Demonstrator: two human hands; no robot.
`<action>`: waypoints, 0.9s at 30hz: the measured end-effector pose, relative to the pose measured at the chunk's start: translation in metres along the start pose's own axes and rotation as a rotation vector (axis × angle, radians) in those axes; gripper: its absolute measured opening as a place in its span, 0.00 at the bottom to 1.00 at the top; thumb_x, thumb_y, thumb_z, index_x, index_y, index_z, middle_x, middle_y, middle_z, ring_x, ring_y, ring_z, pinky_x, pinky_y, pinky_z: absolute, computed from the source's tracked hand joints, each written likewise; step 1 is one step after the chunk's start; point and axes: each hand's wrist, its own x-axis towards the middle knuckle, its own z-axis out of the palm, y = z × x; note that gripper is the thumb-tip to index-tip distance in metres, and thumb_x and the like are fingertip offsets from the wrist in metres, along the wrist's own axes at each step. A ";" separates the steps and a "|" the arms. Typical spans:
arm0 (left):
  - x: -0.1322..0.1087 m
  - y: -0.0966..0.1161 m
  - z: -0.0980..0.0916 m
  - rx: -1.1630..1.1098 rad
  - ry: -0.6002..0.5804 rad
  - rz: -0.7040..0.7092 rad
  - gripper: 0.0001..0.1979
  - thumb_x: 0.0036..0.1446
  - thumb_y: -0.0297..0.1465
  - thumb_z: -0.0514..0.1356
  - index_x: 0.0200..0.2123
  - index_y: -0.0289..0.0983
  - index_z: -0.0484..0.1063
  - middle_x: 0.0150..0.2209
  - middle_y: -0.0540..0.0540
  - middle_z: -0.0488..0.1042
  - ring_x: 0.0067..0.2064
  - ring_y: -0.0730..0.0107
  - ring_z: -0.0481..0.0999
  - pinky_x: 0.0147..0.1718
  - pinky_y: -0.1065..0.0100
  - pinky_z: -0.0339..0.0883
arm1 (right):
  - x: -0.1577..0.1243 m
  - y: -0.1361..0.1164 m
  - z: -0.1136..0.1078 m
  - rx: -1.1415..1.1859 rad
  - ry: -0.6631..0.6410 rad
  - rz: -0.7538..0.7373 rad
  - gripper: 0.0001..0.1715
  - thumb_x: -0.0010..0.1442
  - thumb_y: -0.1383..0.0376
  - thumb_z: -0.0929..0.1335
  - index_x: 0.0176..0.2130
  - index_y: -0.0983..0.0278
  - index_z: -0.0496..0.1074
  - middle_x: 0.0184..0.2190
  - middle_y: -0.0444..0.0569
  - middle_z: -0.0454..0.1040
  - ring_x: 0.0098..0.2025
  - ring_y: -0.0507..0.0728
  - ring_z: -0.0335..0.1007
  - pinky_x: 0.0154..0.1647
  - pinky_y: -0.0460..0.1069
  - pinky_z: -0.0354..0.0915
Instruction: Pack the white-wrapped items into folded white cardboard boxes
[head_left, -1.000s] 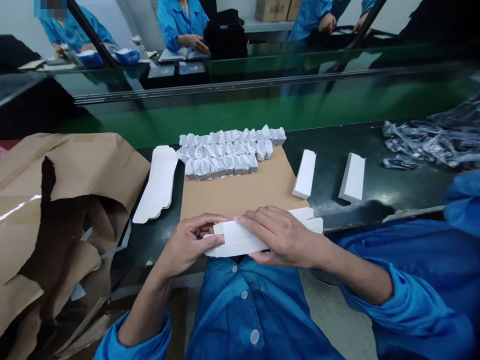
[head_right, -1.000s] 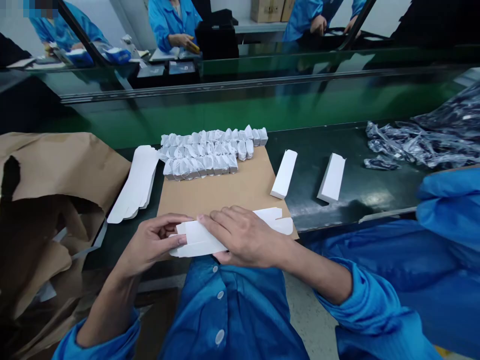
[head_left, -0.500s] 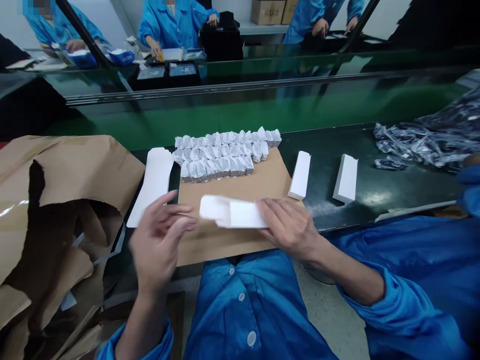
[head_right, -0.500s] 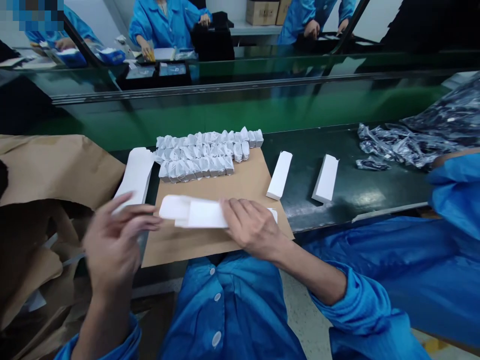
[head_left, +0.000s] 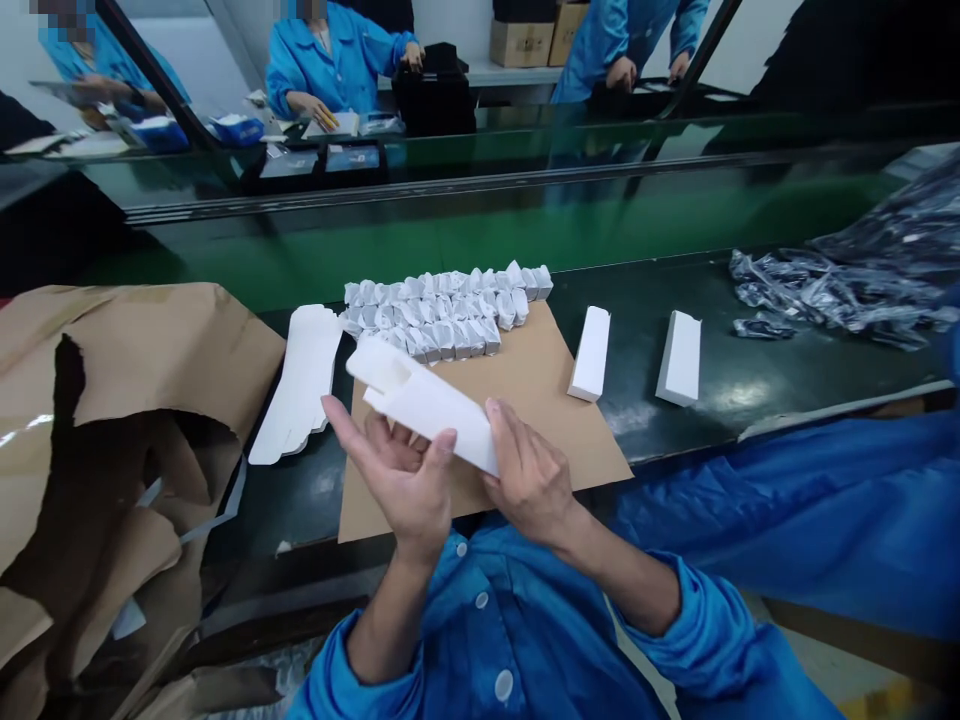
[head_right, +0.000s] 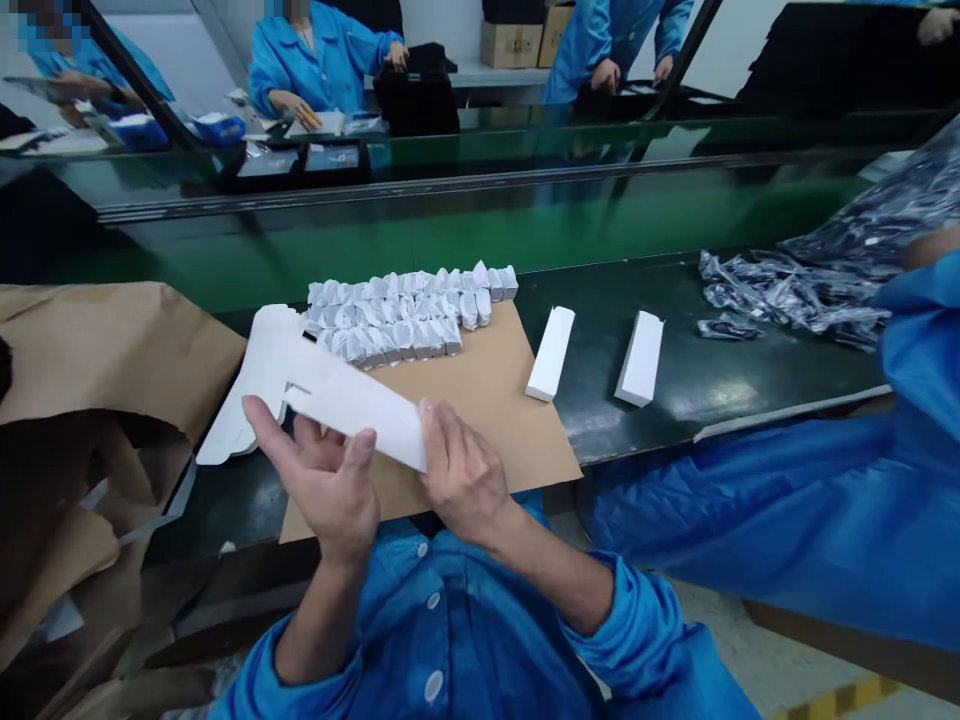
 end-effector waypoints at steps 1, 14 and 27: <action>-0.003 0.003 0.005 -0.007 -0.012 0.005 0.49 0.60 0.45 0.59 0.69 0.47 0.24 0.66 0.35 0.56 0.59 0.57 0.71 0.50 0.61 0.73 | 0.000 -0.001 0.001 -0.003 0.004 0.019 0.39 0.68 0.62 0.60 0.69 0.77 0.42 0.55 0.73 0.70 0.51 0.70 0.75 0.44 0.58 0.74; 0.014 -0.006 -0.024 0.172 -0.267 0.144 0.41 0.46 0.37 0.68 0.62 0.40 0.55 0.59 0.38 0.64 0.55 0.54 0.71 0.49 0.60 0.70 | 0.058 0.025 -0.041 0.943 -0.223 0.168 0.28 0.63 0.57 0.69 0.60 0.60 0.65 0.43 0.51 0.73 0.38 0.54 0.71 0.40 0.50 0.73; 0.011 -0.001 -0.040 0.273 -0.472 0.293 0.24 0.48 0.32 0.66 0.48 0.42 0.61 0.44 0.49 0.70 0.40 0.69 0.75 0.34 0.71 0.69 | 0.081 0.030 -0.026 1.624 -0.162 0.698 0.17 0.64 0.53 0.67 0.37 0.65 0.73 0.26 0.43 0.70 0.24 0.48 0.66 0.24 0.44 0.63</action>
